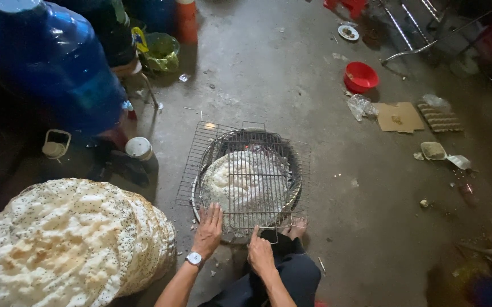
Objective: Grilling rice crackers over a charcoal fire and stacking them in a production environment.
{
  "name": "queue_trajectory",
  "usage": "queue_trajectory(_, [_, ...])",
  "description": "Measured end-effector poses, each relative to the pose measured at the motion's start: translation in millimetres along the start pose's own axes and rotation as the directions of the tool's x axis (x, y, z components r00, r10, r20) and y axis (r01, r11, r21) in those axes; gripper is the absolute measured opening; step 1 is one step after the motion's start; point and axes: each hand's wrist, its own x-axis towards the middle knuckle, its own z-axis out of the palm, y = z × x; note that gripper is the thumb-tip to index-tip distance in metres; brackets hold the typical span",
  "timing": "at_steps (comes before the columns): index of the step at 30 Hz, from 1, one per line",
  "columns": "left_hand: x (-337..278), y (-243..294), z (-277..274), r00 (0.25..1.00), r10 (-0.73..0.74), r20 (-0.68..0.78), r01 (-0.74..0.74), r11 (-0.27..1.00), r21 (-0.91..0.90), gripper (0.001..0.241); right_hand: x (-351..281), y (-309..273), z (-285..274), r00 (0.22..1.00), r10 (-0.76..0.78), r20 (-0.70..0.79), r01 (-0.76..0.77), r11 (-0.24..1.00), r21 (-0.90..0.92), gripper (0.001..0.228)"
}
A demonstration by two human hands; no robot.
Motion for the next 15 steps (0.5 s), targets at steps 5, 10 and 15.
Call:
queue_trajectory(5, [-1, 0, 1, 1.000, -0.005, 0.011, 0.005, 1.000, 0.023, 0.059, 1, -3, -8, 1.000, 0.012, 0.027, -0.012, 1.000, -0.003, 0.067])
queue_trajectory(10, [0, -1, -1, 1.000, 0.011, 0.020, -0.011, 1.000, 0.028, 0.057, 2, -5, -16, 0.997, 0.045, 0.067, -0.047, 0.999, 0.027, 0.065])
queue_trajectory(15, [-1, -4, 6, 0.999, 0.012, 0.039, -0.013, 1.000, 0.026, 0.057, 0, -2, -11, 1.000, 0.022, 0.003, -0.022, 0.999, 0.035, 0.066])
